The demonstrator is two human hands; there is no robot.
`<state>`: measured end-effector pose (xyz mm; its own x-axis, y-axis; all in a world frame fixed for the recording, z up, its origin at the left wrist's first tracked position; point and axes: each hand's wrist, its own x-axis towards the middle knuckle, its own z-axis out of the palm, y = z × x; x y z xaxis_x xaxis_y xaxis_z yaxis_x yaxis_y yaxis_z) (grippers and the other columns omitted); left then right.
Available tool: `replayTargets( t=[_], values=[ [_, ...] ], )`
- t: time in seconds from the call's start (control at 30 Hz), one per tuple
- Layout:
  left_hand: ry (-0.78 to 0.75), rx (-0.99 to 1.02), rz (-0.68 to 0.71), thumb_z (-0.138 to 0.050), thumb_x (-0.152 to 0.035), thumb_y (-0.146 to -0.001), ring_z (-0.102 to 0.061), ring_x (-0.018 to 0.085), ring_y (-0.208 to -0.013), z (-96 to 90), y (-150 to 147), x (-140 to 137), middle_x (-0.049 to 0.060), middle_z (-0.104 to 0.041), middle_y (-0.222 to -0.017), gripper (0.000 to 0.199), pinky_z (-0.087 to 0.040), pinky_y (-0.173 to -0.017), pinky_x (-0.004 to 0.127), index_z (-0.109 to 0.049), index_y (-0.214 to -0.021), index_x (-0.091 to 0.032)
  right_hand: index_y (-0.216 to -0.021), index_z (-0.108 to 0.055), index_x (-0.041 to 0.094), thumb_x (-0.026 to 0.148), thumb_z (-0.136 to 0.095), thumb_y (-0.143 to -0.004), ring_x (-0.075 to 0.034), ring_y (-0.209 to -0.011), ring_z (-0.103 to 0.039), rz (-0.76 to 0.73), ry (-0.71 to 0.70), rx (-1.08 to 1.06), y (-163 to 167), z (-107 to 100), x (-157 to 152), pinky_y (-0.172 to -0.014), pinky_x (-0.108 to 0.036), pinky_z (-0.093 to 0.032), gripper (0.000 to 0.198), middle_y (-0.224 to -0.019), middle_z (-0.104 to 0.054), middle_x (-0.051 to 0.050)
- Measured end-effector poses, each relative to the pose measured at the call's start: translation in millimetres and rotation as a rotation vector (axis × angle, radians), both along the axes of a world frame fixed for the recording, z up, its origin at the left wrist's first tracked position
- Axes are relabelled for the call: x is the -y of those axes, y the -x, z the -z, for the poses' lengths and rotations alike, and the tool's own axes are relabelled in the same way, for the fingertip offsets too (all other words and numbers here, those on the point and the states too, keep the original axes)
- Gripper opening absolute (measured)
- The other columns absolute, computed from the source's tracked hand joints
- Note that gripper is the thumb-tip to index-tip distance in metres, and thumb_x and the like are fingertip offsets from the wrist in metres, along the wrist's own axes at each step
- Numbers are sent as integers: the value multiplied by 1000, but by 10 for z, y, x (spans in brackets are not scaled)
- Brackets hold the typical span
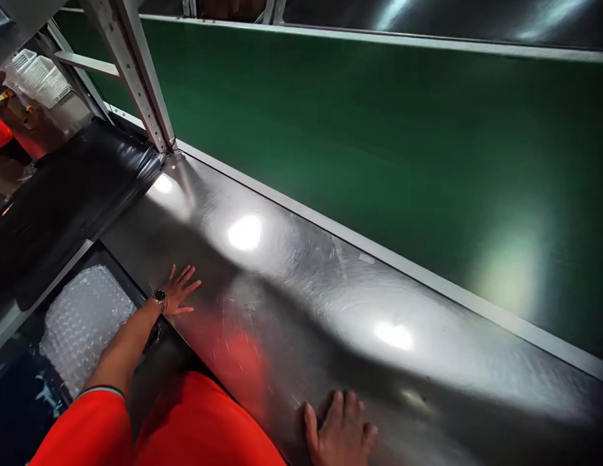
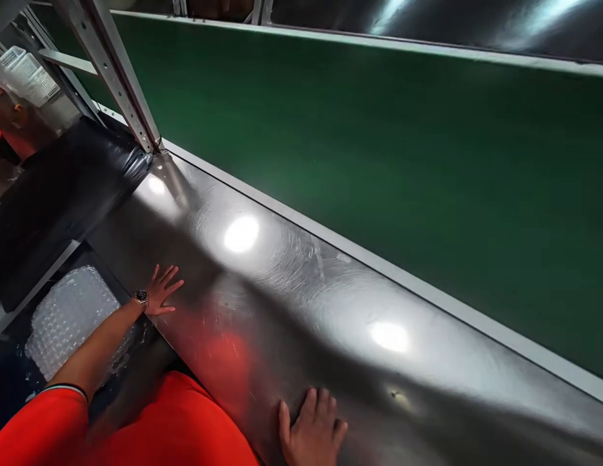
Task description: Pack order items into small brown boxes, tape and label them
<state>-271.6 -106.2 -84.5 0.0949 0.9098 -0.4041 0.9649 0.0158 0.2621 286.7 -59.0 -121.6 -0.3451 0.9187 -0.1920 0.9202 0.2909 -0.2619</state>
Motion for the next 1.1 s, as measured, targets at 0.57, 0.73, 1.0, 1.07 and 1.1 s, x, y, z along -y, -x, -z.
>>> replayTargets(
  t=[0.57, 0.73, 1.0, 1.07, 1.1],
  values=[
    [32, 18, -9, -88, -60, -95, -18, 60, -182, -129, -39, -50, 28, -13, -200, 110, -8, -142, 90, -42, -187, -19, -166, -52, -18, 63, -13, -113, -62, -171, -42, -29, -19, 22, -46, 86, 16, -138, -83, -31, 104, -176, -48, -48],
    [-1, 4, -12, -85, -61, -97, -20, 60, -182, -100, -38, -41, 28, -15, -200, 107, -7, -143, 90, -43, -186, -20, -167, -49, -17, 62, -18, -112, -62, -172, -41, -14, 1, 6, -16, 63, -20, -137, -84, -32, 102, -176, -48, -49],
    [50, -1, -5, -86, -63, -97, -17, 58, -184, -154, -32, -91, 28, -10, -201, 112, -10, -144, 89, -38, -189, -23, -167, -49, -16, 58, -29, -108, -61, -173, -40, 9, 8, -10, 10, 37, -41, -137, -84, -32, 96, -175, -50, -48],
    [64, 10, -16, -88, -65, -94, -16, 56, -185, -146, -25, -93, 26, -10, -201, 115, -9, -145, 87, -37, -189, -25, -167, -49, -16, 58, -28, -108, -61, -174, -40, 11, 13, -10, 14, 33, -31, -137, -84, -31, 97, -176, -49, -48],
    [67, 20, -18, -89, -65, -93, -15, 55, -185, -136, -21, -90, 25, -10, -202, 116, -8, -146, 86, -37, -189, -26, -168, -49, -16, 57, -27, -108, -61, -174, -40, 13, 15, -10, 16, 28, -28, -137, -84, -32, 96, -176, -49, -48]
  ],
)
